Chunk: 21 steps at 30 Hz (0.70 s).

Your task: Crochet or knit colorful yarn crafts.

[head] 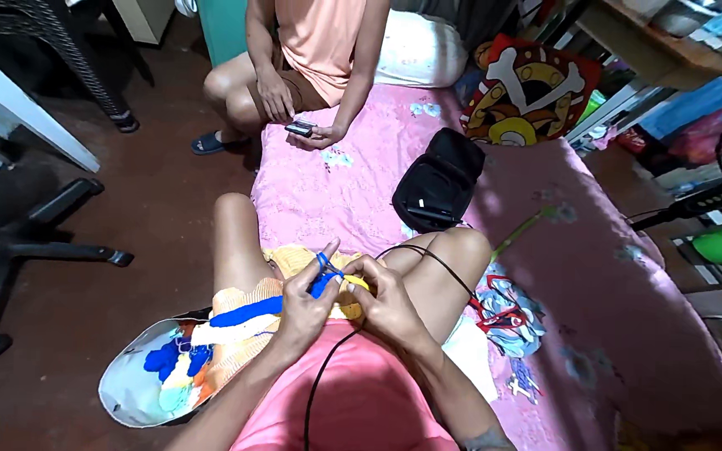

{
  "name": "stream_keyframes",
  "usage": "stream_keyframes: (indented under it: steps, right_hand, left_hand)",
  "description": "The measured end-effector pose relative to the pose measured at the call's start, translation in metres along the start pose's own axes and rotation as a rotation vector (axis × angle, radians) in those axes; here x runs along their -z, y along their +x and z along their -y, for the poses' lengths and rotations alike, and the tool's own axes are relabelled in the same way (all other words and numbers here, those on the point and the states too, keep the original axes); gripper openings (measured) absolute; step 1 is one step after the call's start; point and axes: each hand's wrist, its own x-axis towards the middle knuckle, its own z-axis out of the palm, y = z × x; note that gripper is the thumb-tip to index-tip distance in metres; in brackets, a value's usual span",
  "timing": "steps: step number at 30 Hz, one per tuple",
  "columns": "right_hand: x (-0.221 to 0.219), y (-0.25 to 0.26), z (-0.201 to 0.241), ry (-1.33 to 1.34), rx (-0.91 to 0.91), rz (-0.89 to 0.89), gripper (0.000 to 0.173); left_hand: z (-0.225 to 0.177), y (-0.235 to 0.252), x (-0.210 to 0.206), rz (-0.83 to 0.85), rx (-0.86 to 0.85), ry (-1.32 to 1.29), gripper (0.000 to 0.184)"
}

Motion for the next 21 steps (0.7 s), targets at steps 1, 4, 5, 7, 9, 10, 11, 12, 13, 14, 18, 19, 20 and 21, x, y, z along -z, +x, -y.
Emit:
stream_keyframes:
  steps: [1,4,5,7,9,10,11,12,13,14,18,19,20,21]
  right_hand:
    - [0.000,0.001,0.002,0.003,-0.032,0.011,0.021]
    - [-0.003,0.005,-0.006,0.569,-0.157,0.085,0.030]
    - [-0.006,0.006,-0.014,0.785,-0.174,0.115,0.034]
    - [-0.016,0.004,-0.023,0.959,-0.136,0.108,0.037]
    - [-0.025,-0.002,-0.022,0.736,-0.024,-0.042,0.035]
    - [-0.027,-0.005,-0.022,0.512,0.061,-0.124,0.031]
    - [-0.030,-0.007,-0.025,0.297,0.157,-0.197,0.026]
    - [-0.031,-0.008,-0.028,0.109,0.245,-0.255,0.020]
    - [-0.031,-0.009,-0.030,-0.034,0.314,-0.289,0.016]
    - [-0.030,-0.009,-0.030,-0.134,0.368,-0.317,0.015]
    - [-0.026,-0.011,-0.029,-0.320,0.476,-0.352,0.016]
    - [-0.026,-0.011,-0.029,-0.352,0.493,-0.356,0.015]
    - [-0.026,-0.012,-0.028,-0.382,0.507,-0.358,0.015]
    - [-0.026,-0.012,-0.028,-0.410,0.518,-0.360,0.015]
  left_hand:
    - [0.003,-0.001,-0.001,-0.003,-0.032,0.022,0.046]
    - [0.004,-0.003,-0.004,-0.060,-0.076,-0.027,0.043]
    - [0.002,-0.003,-0.004,-0.084,-0.055,-0.071,0.043]
    - [-0.004,-0.001,-0.005,-0.134,0.028,-0.157,0.045]
    - [-0.008,0.002,-0.003,-0.159,0.094,-0.218,0.046]
    - [-0.008,0.003,-0.002,-0.170,0.117,-0.236,0.047]
    - [-0.008,0.004,0.000,-0.177,0.130,-0.248,0.046]
    - [-0.007,0.005,0.002,-0.173,0.135,-0.248,0.045]
    - [-0.007,0.005,0.004,-0.161,0.132,-0.243,0.045]
    - [-0.007,0.006,0.005,-0.146,0.128,-0.236,0.044]
    - [-0.012,0.009,0.014,-0.086,0.129,-0.185,0.041]
    - [-0.014,0.011,0.017,-0.068,0.141,-0.168,0.040]
    - [-0.015,0.012,0.020,-0.049,0.150,-0.158,0.039]
    - [-0.015,0.013,0.022,-0.034,0.159,-0.149,0.038]
